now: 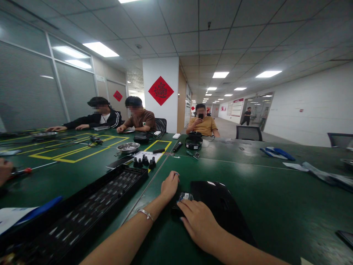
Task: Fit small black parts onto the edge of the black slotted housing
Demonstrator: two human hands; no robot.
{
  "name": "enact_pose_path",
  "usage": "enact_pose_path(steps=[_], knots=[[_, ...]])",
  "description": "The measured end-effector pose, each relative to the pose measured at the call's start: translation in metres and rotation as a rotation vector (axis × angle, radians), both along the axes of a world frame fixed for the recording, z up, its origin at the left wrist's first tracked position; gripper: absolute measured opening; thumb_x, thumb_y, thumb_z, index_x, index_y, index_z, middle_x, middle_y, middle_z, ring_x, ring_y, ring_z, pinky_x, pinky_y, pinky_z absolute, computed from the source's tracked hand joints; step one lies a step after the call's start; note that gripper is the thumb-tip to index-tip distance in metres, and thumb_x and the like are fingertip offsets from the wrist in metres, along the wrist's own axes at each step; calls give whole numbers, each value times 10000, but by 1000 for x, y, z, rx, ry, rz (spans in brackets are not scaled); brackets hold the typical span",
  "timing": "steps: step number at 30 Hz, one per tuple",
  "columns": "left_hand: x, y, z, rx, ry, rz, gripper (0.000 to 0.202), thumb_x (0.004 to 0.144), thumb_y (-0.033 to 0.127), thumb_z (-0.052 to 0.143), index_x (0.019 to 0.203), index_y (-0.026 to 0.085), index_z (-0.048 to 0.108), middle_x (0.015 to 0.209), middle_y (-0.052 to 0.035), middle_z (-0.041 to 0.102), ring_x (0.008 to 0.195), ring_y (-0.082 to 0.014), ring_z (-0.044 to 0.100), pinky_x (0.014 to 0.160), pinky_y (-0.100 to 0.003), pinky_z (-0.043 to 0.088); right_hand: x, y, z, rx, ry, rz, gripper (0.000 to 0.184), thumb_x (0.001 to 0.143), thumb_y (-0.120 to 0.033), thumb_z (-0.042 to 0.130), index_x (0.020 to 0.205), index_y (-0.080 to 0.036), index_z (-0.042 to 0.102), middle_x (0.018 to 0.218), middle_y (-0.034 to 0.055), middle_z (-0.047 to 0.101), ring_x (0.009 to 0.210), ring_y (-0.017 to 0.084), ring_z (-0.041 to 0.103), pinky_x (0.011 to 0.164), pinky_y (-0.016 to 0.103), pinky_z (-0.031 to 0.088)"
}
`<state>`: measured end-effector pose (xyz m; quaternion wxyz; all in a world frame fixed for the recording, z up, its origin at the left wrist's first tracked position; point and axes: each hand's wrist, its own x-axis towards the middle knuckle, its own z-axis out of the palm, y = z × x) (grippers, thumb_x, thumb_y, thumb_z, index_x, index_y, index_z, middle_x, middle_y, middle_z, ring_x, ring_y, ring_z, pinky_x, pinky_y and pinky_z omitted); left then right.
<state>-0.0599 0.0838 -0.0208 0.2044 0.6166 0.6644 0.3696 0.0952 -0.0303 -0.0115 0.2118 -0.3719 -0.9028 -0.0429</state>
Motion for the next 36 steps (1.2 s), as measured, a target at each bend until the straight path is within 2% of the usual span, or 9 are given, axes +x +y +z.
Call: enact_pose_path(steps=[5,9,12,16,19,23,36], knots=[[0,-2,1,3,3,-5,224,857,328,292,853,262,506,753,52,626,723,-143,559,628,-235,343,0,0,-1,18,20,5,418,842,-195,448,1259,-164,463,1206,103,563,1037,231,538,863,368,434],[0,-3,4,-16,-8,-17,227,859,324,288,846,257,505,756,52,626,736,-141,562,640,-237,353,2,1,1,11,65,12,520,848,-148,402,1359,-179,317,1214,113,538,1042,225,526,862,366,441],[0,-3,5,-27,-12,-18,225,861,321,287,853,253,501,762,48,627,744,-141,568,638,-236,362,5,2,5,-33,106,-15,558,861,-136,366,1399,-187,228,1219,133,505,1040,226,518,854,362,444],[-1,-1,3,-27,-14,-38,223,862,330,284,863,254,494,766,44,628,750,-144,569,635,-238,366,9,1,16,-134,118,-59,589,868,-119,337,1419,-242,169,1210,132,452,895,182,558,781,329,465],[-1,1,1,-25,-11,-32,229,861,339,285,854,256,498,756,48,624,741,-143,566,634,-242,360,8,-1,22,-151,85,-68,629,849,-117,371,1412,-312,169,1244,119,403,879,176,561,756,320,469],[-1,2,1,-36,-10,-30,232,863,337,281,844,259,499,754,55,622,727,-138,566,623,-245,351,6,-3,23,-144,8,-91,663,825,-106,387,1401,-359,180,1291,124,374,948,219,563,747,346,478],[-1,1,0,-22,-2,-27,231,861,334,293,849,264,513,748,55,625,719,-146,568,613,-251,339,3,-4,14,-49,-74,-129,604,786,-112,447,1346,-307,329,1224,139,434,890,212,580,680,318,502]])
